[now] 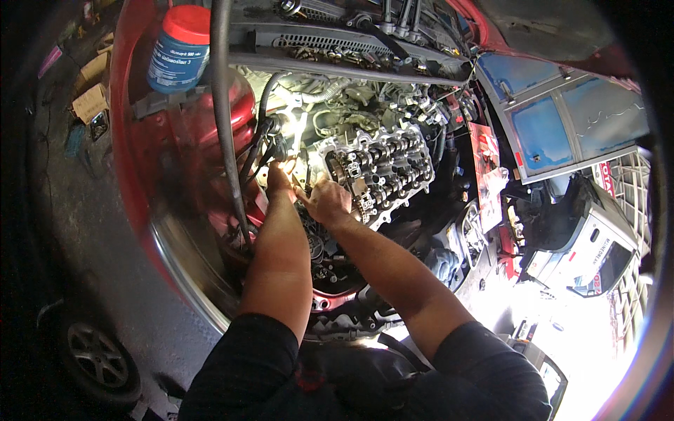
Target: The person works on a car engine with the hood open, using a rag to wipe components and a socket wrench to tighten bolts on the cylinder head. They retrieve parts from a box and continue adjusting engine components throughout the clip.
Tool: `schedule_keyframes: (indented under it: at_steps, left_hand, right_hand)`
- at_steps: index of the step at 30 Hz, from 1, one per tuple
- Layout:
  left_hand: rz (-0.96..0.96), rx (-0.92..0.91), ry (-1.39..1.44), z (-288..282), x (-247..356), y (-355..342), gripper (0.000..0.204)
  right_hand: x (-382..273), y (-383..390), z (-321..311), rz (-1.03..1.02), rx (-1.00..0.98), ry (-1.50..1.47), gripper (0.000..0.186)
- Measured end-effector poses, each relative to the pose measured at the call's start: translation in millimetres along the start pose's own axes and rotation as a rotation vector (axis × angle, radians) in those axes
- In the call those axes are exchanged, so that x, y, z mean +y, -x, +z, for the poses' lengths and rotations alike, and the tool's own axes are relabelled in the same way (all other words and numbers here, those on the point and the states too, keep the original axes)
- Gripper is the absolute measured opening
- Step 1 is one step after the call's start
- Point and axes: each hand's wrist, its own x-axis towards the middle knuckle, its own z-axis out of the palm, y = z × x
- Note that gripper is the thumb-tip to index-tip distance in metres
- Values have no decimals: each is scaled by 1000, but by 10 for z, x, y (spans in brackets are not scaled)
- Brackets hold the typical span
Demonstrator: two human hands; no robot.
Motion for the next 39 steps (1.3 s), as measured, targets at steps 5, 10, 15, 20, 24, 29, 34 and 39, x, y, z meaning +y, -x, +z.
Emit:
schedule_keyframes:
  at_steps: [5,10,15,20,24,29,34,39]
  left_hand:
    - [103,-65,106,-25,-57,-123,37]
    - [74,-88,137,-99,-122,-336,36]
    - [132,-127,118,-151,-226,-424,40]
    - [268,-95,22,-129,-221,-414,49]
    - [214,21,-203,-94,-211,-423,66]
    - [82,-174,40,-110,-260,-474,74]
    - [175,-121,-36,-129,-255,-441,68]
    - [100,-169,97,-93,-225,-370,77]
  right_hand:
    - [-55,-27,-122,-22,-90,76,75]
    - [-109,12,-107,33,-134,40,75]
    - [-122,-1,-49,45,-125,31,57]
    - [-162,2,-52,97,-108,-27,39]
    - [-107,-11,-79,55,-128,-5,59]
    - [-66,-39,18,12,-208,89,72]
    - [-128,-37,39,37,-244,124,70]
    - [-90,-70,-91,143,-253,-12,70]
